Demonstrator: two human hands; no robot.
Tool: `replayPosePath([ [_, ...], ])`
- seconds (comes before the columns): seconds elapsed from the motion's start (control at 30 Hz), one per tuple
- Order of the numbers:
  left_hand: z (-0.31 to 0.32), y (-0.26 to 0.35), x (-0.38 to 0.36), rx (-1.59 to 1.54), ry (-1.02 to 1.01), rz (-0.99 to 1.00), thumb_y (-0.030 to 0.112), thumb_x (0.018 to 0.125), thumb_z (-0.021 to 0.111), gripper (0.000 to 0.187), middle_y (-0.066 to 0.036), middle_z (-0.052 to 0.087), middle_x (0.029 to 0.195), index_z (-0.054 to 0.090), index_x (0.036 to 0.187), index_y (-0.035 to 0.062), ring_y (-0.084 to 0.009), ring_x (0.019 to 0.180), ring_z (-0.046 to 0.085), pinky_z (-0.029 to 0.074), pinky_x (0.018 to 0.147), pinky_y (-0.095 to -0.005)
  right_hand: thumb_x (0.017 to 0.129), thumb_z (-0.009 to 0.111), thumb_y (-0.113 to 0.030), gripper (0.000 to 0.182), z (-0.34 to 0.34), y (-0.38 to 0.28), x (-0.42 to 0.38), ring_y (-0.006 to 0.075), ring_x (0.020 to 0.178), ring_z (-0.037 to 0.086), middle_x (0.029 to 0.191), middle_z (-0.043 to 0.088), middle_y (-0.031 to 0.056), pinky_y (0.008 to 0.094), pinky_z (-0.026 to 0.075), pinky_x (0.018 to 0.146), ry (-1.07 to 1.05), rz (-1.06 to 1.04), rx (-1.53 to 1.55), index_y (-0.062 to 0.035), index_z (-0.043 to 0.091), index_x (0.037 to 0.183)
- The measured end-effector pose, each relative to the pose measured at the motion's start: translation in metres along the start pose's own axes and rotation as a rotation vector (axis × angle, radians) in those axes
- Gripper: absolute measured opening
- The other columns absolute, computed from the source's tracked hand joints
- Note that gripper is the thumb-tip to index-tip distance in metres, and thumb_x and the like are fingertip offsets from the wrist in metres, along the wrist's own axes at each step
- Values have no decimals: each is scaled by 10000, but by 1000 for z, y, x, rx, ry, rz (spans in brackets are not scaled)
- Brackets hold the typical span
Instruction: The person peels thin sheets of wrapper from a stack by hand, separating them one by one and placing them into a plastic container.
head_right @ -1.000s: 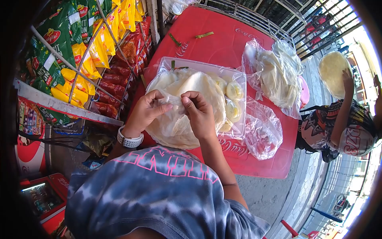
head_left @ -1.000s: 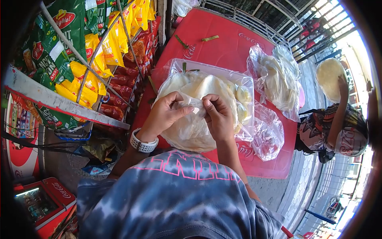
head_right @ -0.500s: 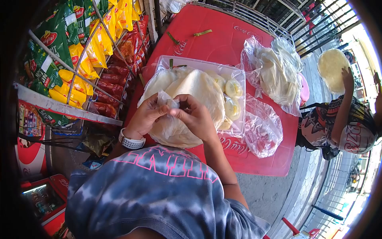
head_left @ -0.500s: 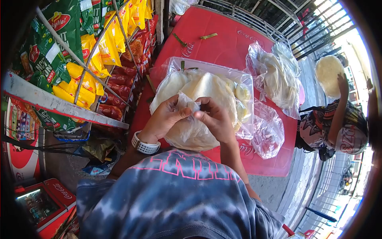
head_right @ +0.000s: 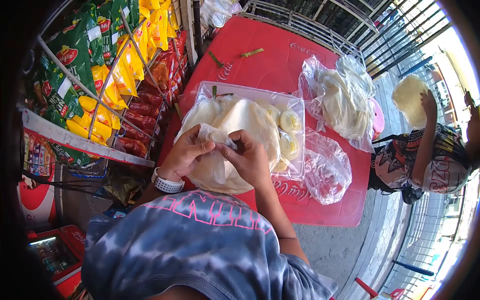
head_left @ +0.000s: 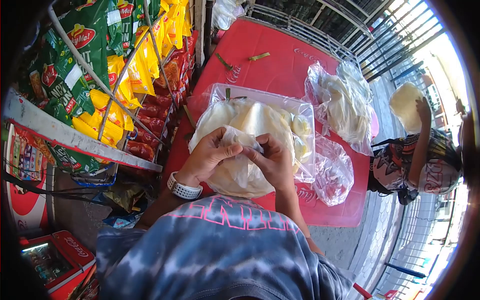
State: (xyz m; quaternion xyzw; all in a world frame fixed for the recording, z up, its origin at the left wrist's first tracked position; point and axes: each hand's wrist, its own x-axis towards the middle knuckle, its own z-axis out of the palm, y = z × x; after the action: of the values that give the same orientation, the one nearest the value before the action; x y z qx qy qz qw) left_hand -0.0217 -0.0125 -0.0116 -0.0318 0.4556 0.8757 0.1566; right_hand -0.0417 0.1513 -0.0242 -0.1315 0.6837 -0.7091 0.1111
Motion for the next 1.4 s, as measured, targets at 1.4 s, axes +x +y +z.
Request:
replayPosePath([
  [1.4, -2, 5, -9, 589, -42, 302, 97, 795, 553, 103, 30, 445, 710, 470, 758, 50, -42, 676, 417, 350, 619, -196, 839, 530, -142, 143, 3, 0, 9, 35, 691, 409, 754, 485, -28, 171, 350, 603, 124, -37, 122, -5, 505, 869],
])
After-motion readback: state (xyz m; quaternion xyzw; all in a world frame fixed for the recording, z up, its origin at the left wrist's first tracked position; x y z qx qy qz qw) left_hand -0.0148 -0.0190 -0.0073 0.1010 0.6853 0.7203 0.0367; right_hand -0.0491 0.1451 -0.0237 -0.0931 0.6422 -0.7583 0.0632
